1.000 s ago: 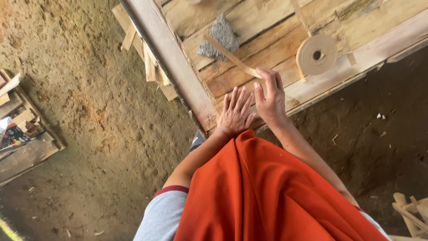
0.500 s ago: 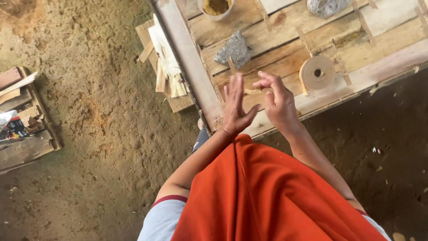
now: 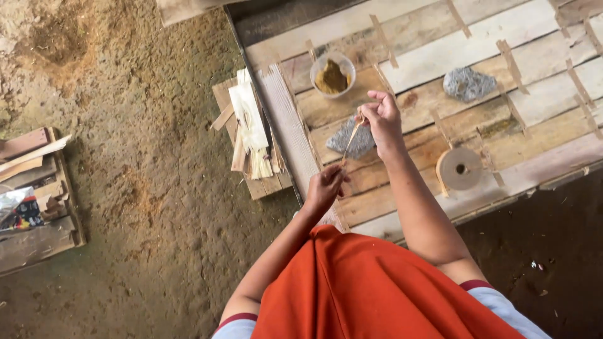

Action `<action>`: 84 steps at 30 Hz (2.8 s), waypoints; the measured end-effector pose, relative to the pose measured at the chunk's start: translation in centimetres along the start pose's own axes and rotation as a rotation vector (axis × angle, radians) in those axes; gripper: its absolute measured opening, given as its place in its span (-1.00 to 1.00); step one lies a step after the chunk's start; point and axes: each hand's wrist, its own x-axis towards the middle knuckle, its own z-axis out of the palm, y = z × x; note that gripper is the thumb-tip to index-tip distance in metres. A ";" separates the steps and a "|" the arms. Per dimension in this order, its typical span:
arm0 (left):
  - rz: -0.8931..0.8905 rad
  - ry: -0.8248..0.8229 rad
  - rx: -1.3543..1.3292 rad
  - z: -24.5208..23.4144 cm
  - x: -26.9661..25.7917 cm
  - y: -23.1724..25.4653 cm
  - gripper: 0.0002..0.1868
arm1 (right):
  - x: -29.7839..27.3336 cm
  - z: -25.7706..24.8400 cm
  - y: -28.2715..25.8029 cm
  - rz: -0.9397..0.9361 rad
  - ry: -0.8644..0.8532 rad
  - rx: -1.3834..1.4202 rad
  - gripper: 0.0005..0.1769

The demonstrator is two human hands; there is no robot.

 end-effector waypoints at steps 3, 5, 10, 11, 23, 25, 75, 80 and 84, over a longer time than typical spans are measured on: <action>-0.034 0.036 0.001 -1.9 3.0 -1.5 -0.67 | 3.7 2.7 0.7 0.276 0.102 -0.080 -0.52; -0.069 0.016 -0.024 -3.1 4.7 -0.9 -0.64 | 6.9 3.5 2.9 0.343 0.143 -0.142 -0.47; -0.111 -0.041 -0.089 -5.1 8.1 0.6 -0.60 | 11.4 5.5 4.1 0.443 0.202 -0.321 -0.50; -0.120 -0.048 -0.118 -5.1 9.0 -0.1 -0.61 | 12.3 5.3 4.8 0.434 0.209 -0.436 -0.54; -0.116 -0.067 -0.167 -5.4 7.6 3.8 -0.48 | 7.8 2.5 3.3 0.455 0.172 -0.434 -0.80; -0.115 -0.124 -0.191 -5.2 6.4 4.5 -0.40 | 5.1 1.3 -0.1 0.436 0.150 -0.352 -0.80; -0.307 -0.107 -0.282 6.6 -6.5 -3.4 -0.65 | -4.0 -19.4 8.7 -0.393 0.007 -0.885 -0.24; -0.455 -0.054 -0.174 6.8 -5.9 -0.8 -0.63 | -7.0 -15.9 0.5 -0.305 0.157 -1.282 -0.18; -0.396 0.008 -0.063 7.6 -4.6 -1.4 -0.65 | -7.7 -16.9 4.8 -0.996 0.161 -1.082 -0.31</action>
